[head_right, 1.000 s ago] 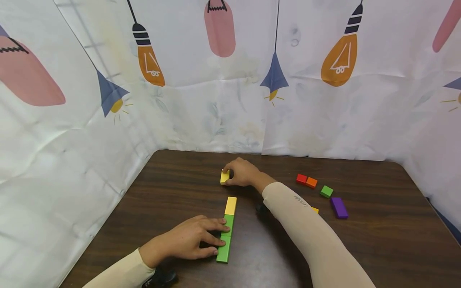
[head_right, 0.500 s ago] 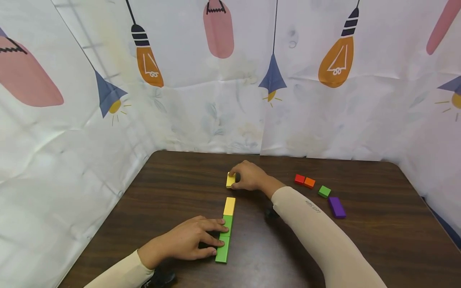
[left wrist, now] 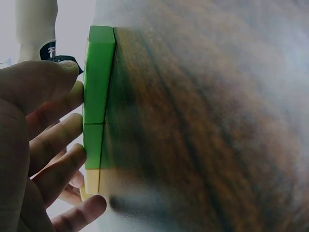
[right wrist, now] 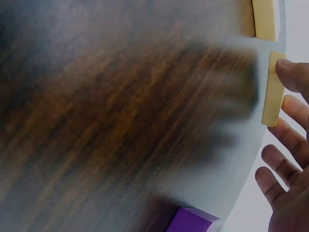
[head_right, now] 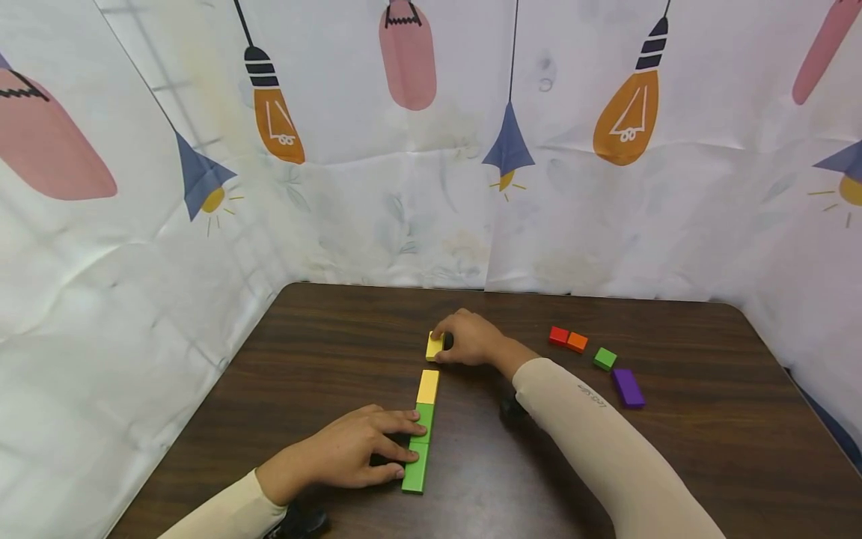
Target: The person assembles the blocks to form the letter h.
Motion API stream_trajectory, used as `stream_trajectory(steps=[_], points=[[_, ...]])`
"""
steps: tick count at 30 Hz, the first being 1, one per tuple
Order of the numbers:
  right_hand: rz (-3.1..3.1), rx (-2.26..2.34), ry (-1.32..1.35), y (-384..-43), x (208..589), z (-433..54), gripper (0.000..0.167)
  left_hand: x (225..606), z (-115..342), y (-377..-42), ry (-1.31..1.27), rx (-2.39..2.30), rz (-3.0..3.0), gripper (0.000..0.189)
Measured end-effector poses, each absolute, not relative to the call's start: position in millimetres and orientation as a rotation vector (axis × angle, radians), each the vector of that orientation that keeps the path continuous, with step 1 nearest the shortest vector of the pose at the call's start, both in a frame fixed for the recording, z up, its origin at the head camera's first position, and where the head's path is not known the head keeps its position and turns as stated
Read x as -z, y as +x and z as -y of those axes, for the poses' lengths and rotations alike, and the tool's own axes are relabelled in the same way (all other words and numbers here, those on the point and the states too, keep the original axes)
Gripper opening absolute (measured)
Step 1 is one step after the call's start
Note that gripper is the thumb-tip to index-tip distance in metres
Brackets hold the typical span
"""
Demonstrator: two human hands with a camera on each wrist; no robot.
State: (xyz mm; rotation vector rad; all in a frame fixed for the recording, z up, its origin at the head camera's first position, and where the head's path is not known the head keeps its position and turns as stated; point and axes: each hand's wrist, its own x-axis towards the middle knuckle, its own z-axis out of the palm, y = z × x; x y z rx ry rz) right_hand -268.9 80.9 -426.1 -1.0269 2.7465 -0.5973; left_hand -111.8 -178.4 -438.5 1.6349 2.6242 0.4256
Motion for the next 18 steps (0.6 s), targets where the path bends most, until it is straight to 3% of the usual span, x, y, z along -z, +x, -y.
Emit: stream_trajectory(steps=[18], points=[[-2.701, 0.572, -1.031, -261.1, 426.7, -81.1, 0.041, 438.4, 178.7, -112.8, 1.643, -0.43, -2.625, 0.028]])
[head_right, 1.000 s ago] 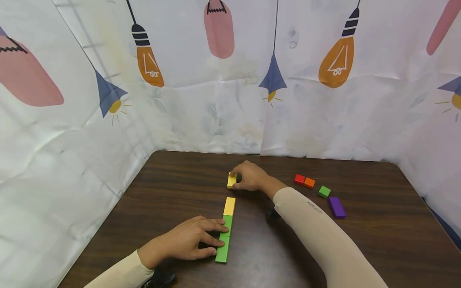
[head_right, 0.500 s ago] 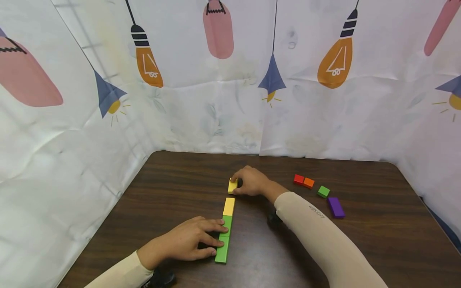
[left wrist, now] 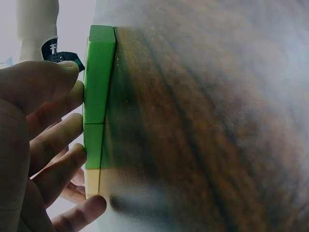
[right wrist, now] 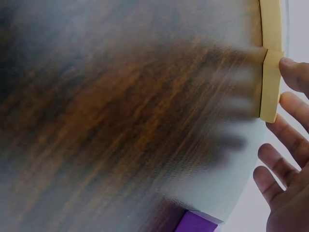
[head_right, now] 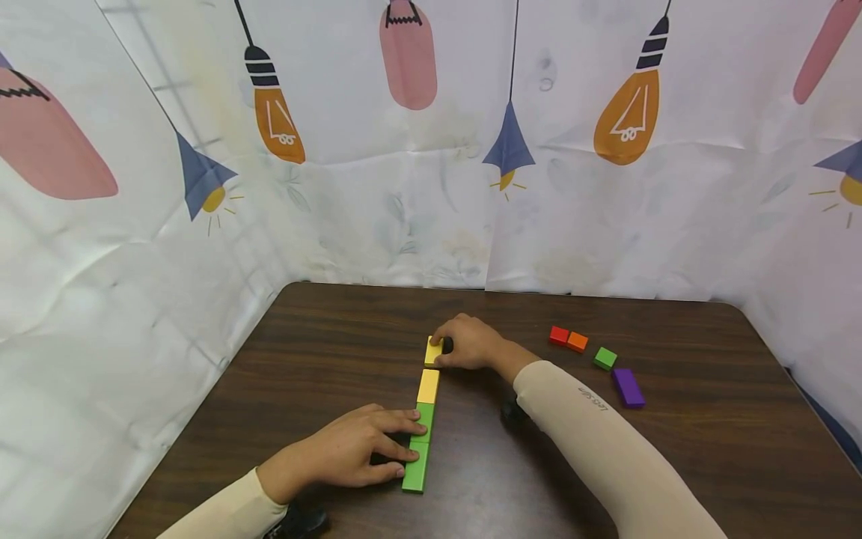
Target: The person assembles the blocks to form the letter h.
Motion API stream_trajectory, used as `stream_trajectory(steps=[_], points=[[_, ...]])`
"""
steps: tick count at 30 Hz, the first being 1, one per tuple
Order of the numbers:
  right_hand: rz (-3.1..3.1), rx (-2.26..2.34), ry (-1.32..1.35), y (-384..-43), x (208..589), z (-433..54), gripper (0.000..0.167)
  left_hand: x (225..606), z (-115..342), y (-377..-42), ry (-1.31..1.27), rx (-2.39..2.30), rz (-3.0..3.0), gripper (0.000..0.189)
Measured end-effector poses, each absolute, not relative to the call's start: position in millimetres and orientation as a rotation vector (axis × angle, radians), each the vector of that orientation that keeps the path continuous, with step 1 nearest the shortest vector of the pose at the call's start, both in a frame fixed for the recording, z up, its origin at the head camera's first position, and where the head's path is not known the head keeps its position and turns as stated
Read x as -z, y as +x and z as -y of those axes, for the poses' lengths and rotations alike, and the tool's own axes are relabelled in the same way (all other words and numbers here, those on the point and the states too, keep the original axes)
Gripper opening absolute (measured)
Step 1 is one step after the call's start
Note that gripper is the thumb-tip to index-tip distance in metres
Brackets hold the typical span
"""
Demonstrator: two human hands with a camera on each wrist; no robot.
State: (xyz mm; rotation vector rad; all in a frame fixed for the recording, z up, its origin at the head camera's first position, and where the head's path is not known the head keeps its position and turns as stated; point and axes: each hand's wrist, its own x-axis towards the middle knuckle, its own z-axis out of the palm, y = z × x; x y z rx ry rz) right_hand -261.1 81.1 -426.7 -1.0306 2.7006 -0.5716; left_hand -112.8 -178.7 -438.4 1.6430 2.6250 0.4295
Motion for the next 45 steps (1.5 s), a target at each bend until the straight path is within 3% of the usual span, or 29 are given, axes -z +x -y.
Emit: stream_trajectory(steps=[35, 45], points=[[-2.691, 0.591, -1.077, -254, 430, -82, 0.037, 437, 175, -113, 1.624, -0.397, -2.624, 0.029], [-2.689, 0.596, -1.128, -253, 427, -85, 0.046, 436, 168, -113, 1.622, -0.424, -2.658, 0.023]])
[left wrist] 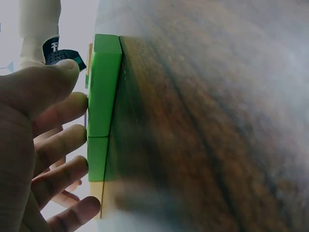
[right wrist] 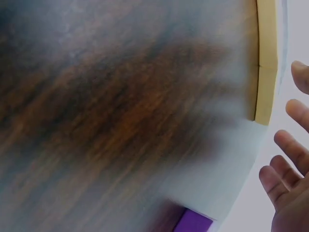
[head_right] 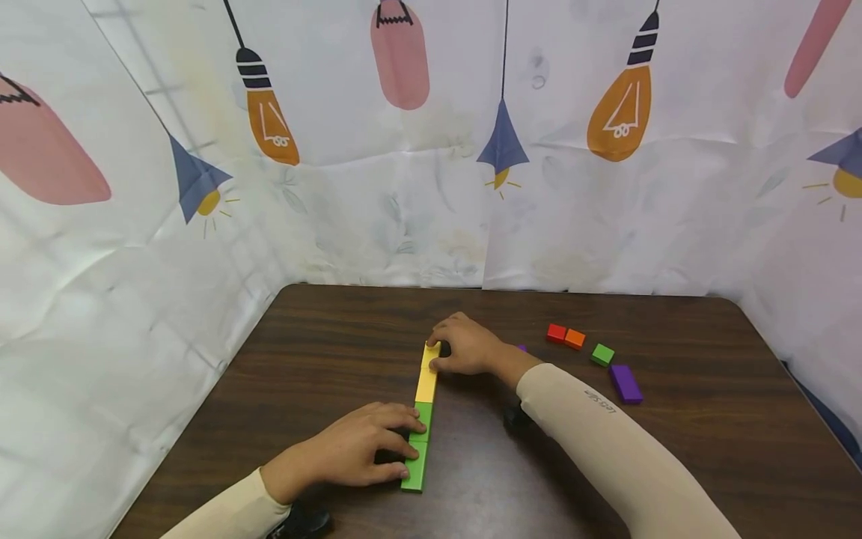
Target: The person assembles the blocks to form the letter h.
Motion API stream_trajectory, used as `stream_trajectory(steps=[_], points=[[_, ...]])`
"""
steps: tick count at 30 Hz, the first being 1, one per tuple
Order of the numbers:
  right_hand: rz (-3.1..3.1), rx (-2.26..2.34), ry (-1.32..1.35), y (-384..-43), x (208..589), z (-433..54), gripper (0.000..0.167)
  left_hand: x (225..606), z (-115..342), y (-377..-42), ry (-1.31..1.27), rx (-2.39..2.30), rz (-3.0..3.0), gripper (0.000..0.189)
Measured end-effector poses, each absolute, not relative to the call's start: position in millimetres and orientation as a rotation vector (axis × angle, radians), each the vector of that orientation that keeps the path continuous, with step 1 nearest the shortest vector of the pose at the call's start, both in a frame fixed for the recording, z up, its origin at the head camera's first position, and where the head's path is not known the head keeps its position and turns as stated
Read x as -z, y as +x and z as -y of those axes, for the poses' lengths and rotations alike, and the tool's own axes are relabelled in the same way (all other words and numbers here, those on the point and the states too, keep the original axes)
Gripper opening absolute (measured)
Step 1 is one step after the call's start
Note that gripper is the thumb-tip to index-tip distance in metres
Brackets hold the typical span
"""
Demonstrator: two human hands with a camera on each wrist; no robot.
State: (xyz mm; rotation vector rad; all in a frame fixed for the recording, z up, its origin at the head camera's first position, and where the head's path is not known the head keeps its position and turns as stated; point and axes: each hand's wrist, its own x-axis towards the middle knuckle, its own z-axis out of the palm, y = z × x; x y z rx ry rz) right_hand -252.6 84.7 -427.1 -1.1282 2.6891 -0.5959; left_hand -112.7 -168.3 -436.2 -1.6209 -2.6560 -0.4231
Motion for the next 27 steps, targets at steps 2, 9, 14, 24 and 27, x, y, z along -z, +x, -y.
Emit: stream_trajectory(steps=[2, 9, 14, 24, 27], points=[[-2.692, 0.602, -1.132, -252, 425, -86, 0.045, 436, 167, -113, -1.61, 0.428, 2.658, 0.022], [-2.694, 0.617, -1.148, -245, 415, -90, 0.041, 437, 165, -115, -1.583, 0.434, 2.667, 0.026], [-2.705, 0.615, -1.154, -241, 414, -98, 0.039, 438, 164, -117, -1.546, 0.428, 2.66, 0.034], [-2.74, 0.617, -1.119, -232, 408, -125, 0.039, 437, 164, -121, -1.522, 0.298, 2.73, 0.056], [-2.758, 0.624, -1.117, -231, 408, -137, 0.038, 437, 164, -121, -1.515, 0.268, 2.754, 0.057]])
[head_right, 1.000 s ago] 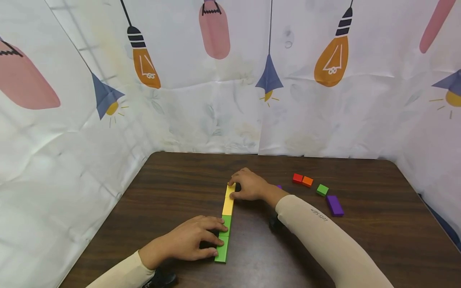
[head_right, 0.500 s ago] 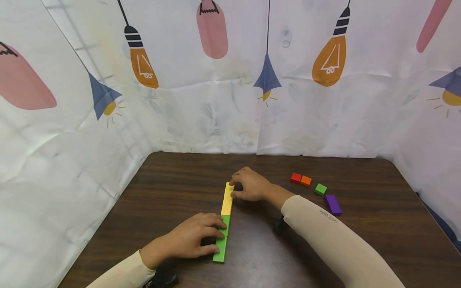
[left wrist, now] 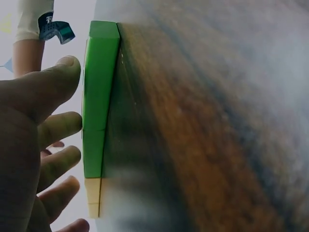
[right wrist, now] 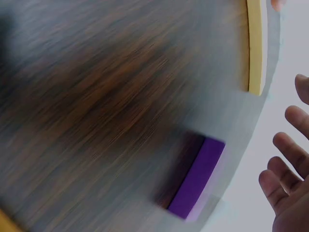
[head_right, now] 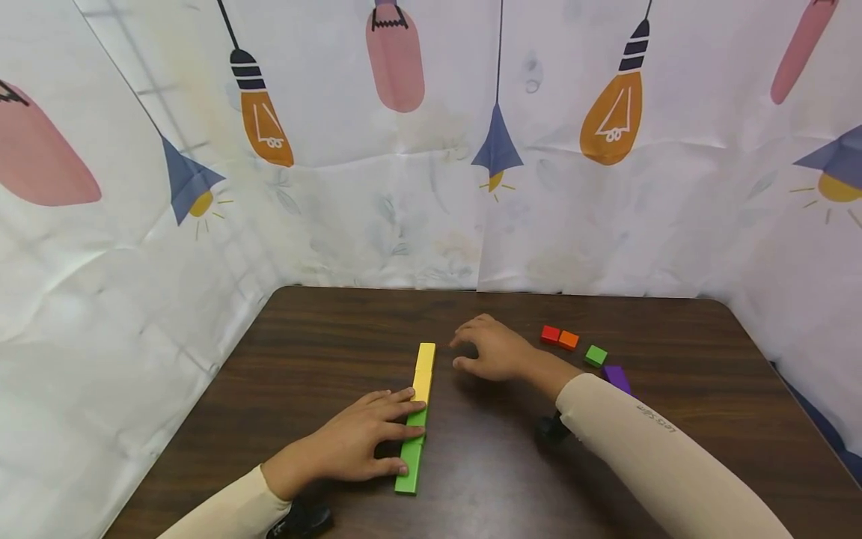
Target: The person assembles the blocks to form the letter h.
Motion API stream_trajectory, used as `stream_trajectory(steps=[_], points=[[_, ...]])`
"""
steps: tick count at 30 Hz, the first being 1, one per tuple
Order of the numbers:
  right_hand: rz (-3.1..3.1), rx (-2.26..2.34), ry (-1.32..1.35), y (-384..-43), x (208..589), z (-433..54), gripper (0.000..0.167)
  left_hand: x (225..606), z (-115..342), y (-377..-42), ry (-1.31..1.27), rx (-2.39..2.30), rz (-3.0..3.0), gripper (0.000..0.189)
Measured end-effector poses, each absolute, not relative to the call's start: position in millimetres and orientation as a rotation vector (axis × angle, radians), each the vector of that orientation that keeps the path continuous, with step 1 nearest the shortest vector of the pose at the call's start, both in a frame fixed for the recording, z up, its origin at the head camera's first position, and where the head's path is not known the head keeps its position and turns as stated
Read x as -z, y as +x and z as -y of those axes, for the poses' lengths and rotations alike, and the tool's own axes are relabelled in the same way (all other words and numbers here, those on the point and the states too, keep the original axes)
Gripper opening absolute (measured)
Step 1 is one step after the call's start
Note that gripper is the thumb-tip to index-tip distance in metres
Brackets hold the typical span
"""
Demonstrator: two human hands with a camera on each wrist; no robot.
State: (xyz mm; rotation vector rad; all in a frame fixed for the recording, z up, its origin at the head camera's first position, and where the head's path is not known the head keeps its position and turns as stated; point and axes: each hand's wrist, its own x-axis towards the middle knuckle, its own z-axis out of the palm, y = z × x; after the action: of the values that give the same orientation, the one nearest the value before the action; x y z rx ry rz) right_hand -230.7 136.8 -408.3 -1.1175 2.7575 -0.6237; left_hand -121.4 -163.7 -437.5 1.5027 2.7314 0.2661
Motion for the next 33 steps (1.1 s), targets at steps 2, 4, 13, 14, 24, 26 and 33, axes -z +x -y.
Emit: stream_trajectory(steps=[2, 4, 13, 14, 24, 26, 33], points=[[-2.774, 0.629, -1.107, -230, 408, -144, 0.038, 438, 164, -121, 1.488, -0.259, -2.731, 0.057], [-2.787, 0.644, -1.096, -229, 408, -152, 0.038, 437, 165, -122, 1.473, -0.259, -2.729, 0.057], [-2.801, 0.731, -1.022, -228, 406, -179, 0.04, 436, 168, -122, 1.462, -0.242, -2.732, 0.057], [-2.803, 0.737, -1.008, -228, 406, -182, 0.041, 436, 168, -122, 1.459, -0.236, -2.732, 0.057], [-2.854, 0.738, -0.947, -221, 402, -208, 0.043, 436, 169, -124, 1.421, -0.261, -2.717, 0.06], [-2.864, 0.745, -0.932, -219, 401, -215, 0.044, 437, 168, -124, 1.419, -0.274, -2.717, 0.06], [-2.903, 0.725, -0.904, -205, 403, -241, 0.044, 440, 167, -124, 1.43, -0.29, -2.711, 0.061]])
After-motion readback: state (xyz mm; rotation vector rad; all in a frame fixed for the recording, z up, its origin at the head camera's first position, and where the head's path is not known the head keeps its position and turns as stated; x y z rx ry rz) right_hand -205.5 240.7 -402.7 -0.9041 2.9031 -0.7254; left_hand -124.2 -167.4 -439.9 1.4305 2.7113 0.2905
